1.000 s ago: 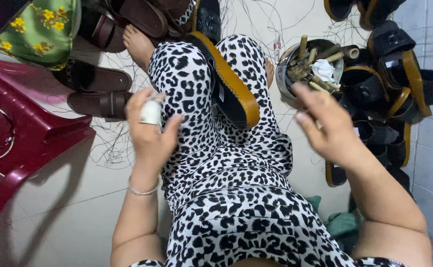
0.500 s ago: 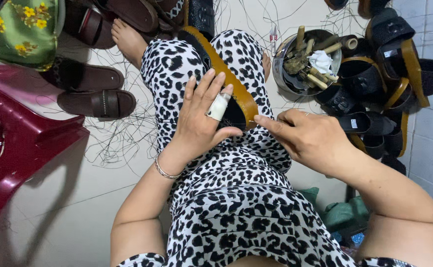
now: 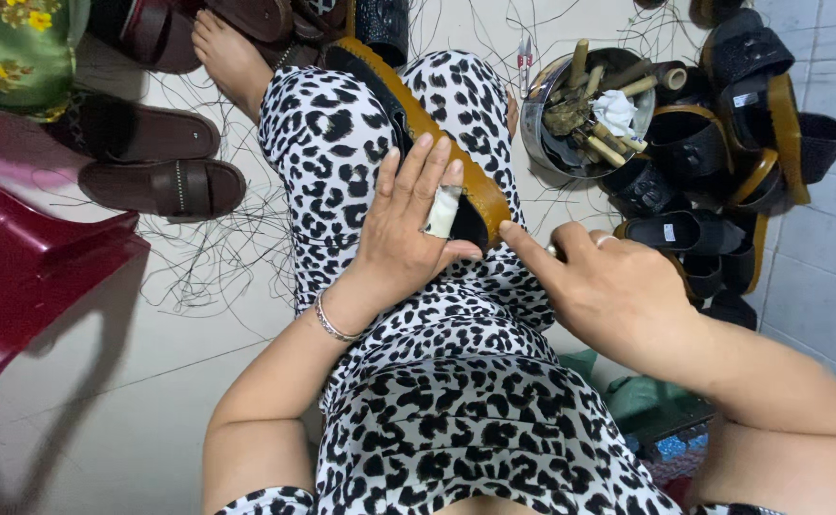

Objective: The person sits on the floor and sews a brown leather sandal using a needle and thread. They hold the sandal on their lap and repeatedly pass the needle through the sole and upper, pulling the thread tight to secure the stitching.

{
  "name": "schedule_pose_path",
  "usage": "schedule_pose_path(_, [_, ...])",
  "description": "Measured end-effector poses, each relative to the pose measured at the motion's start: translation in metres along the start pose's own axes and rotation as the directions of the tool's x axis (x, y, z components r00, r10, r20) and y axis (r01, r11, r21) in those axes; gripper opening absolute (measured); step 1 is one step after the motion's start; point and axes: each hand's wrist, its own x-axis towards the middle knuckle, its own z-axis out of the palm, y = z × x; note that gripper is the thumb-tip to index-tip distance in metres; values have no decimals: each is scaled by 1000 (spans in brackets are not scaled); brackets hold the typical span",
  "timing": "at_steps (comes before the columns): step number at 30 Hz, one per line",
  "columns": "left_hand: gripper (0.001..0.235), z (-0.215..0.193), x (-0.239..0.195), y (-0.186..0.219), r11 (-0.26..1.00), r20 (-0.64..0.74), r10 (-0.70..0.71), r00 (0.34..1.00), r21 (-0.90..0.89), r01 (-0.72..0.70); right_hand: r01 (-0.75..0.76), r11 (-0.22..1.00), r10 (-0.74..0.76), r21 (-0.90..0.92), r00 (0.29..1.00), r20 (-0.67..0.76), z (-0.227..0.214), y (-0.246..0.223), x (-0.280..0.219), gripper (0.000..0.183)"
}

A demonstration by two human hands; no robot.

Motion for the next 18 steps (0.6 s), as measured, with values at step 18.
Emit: schedule_pose_path(18, [19, 7, -36, 8, 993, -454, 108, 884, 8, -117, 102, 917, -5, 386, 970, -245, 6, 6, 29, 16])
